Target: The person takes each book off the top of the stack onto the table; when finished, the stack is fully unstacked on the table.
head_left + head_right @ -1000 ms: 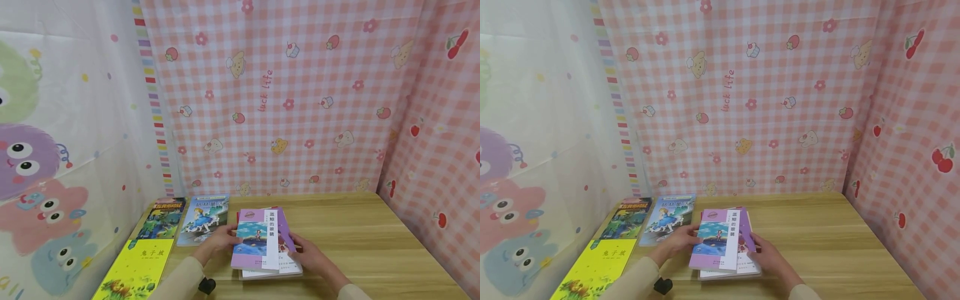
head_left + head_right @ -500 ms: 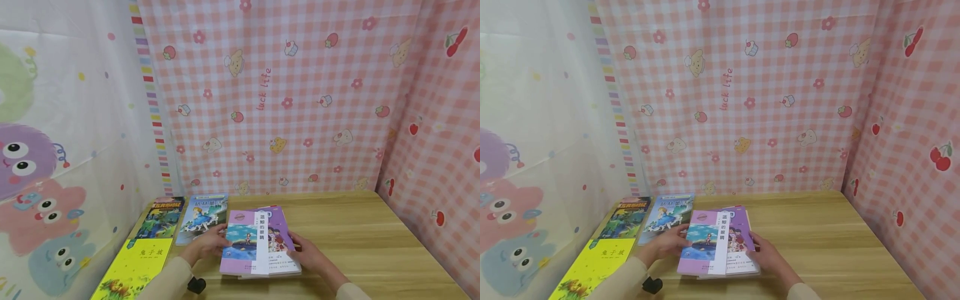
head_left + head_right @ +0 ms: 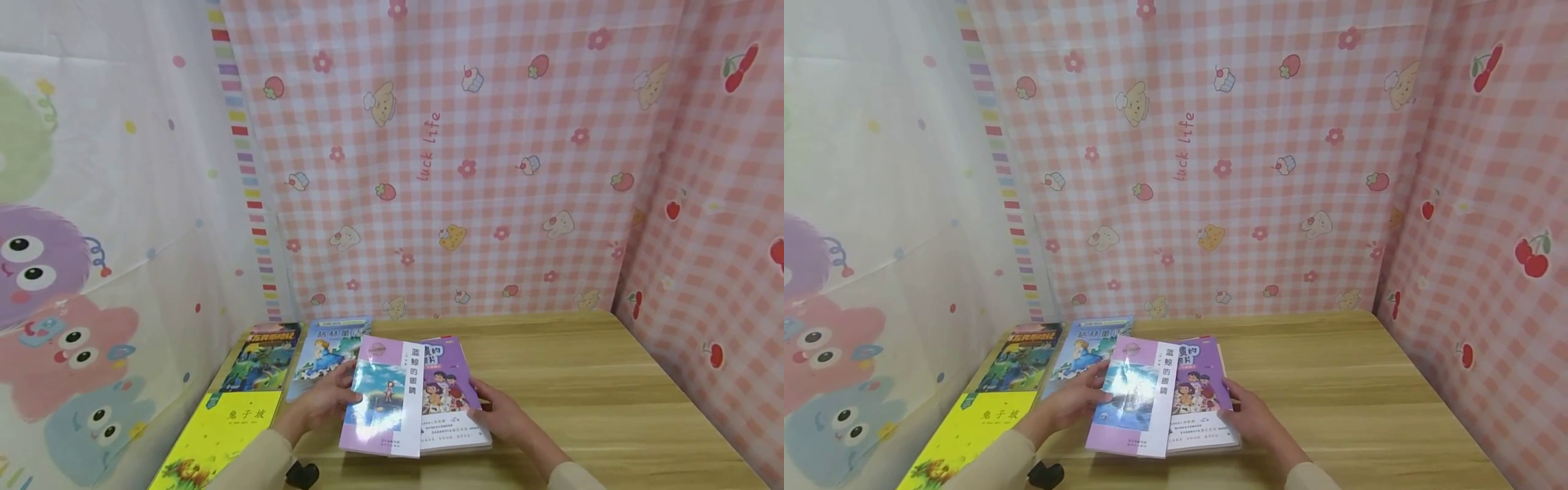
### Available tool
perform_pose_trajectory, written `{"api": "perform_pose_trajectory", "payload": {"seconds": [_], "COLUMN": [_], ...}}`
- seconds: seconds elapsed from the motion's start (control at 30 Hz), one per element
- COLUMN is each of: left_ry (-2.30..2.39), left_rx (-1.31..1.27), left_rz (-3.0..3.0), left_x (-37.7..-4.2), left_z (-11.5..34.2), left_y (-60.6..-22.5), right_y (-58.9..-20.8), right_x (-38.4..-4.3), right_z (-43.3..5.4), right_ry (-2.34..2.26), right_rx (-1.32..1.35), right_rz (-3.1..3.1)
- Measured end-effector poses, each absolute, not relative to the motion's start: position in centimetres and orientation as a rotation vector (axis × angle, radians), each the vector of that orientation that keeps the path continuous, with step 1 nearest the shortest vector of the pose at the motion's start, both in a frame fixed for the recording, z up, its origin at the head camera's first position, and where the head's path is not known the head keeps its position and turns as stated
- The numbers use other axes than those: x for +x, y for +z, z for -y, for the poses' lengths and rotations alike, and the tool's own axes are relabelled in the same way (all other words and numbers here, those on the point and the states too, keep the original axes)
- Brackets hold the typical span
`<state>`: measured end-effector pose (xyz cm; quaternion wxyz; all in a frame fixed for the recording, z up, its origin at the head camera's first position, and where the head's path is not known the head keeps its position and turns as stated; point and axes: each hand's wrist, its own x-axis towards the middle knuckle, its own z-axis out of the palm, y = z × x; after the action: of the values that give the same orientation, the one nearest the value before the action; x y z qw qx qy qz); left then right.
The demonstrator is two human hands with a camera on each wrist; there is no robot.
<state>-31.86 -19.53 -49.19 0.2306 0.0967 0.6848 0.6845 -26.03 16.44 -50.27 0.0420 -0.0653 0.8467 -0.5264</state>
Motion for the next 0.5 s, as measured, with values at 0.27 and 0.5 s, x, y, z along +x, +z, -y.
{"api": "perform_pose_trajectory", "payload": {"seconds": [0.27,0.5], "left_ry": [1.822,1.841], "left_rx": [0.261,0.235], "left_rz": [-1.950,-1.936], "left_x": [-31.6,-31.3], "left_z": [21.4,23.4], "left_y": [-48.2,-48.0], "right_y": [-50.5,-50.2], "right_x": [-26.0,-26.0], "right_z": [-16.7,-16.7], "right_ry": [-1.642,-1.627], "right_rx": [-0.258,-0.214], "right_rz": [-2.562,-2.578]}}
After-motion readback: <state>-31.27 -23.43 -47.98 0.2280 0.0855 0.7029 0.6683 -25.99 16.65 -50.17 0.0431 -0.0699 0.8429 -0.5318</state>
